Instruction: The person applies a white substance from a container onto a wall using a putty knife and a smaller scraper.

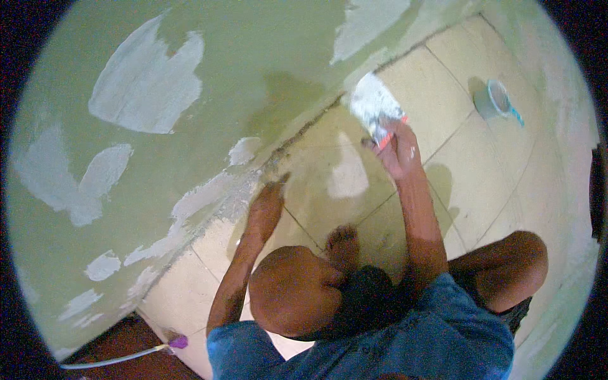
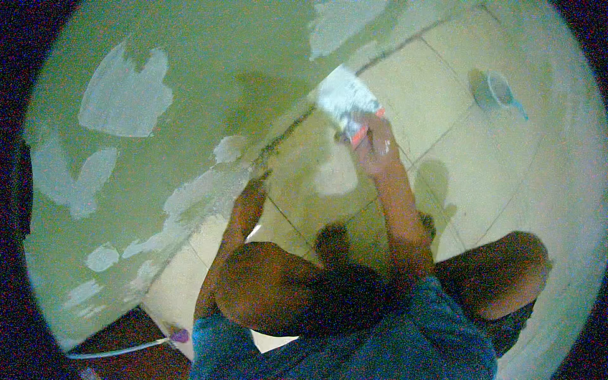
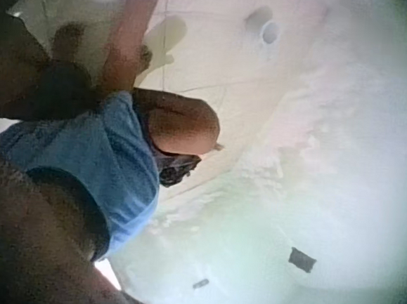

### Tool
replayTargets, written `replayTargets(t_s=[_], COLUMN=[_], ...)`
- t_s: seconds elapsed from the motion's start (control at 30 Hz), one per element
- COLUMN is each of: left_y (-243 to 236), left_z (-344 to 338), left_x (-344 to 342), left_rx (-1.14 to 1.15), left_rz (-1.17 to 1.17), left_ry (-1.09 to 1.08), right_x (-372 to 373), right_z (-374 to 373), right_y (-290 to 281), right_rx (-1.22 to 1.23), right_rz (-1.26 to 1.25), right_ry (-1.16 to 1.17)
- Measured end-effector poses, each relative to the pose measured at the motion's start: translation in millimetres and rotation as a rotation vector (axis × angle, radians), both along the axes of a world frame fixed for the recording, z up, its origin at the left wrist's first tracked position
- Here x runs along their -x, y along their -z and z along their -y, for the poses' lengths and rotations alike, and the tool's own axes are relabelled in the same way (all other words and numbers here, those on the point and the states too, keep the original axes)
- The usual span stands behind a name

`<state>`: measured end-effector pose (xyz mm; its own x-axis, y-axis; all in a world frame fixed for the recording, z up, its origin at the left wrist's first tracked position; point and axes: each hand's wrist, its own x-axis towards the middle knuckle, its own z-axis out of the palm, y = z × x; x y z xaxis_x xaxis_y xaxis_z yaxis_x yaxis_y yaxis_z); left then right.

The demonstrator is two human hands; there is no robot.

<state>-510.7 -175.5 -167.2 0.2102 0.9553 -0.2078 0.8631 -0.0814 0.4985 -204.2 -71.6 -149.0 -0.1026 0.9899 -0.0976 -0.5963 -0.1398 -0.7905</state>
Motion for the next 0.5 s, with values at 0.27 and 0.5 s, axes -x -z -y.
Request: replayTargets(t_s=[0.27,0.5], left_y=[-192,-266], left_z=[21,53], left_x=[1,-97], left_rx=[-0.227,-0.094], left_rz=[-0.101,-0.420], left_ry=[-0.251,-0.265], right_x=[-55,51], right_z=[-46,-85], right_y=[185,181], right_rx=[-0.086,0.164], right_rz=[0.311,0.303], right_ry=[0.187,0.475])
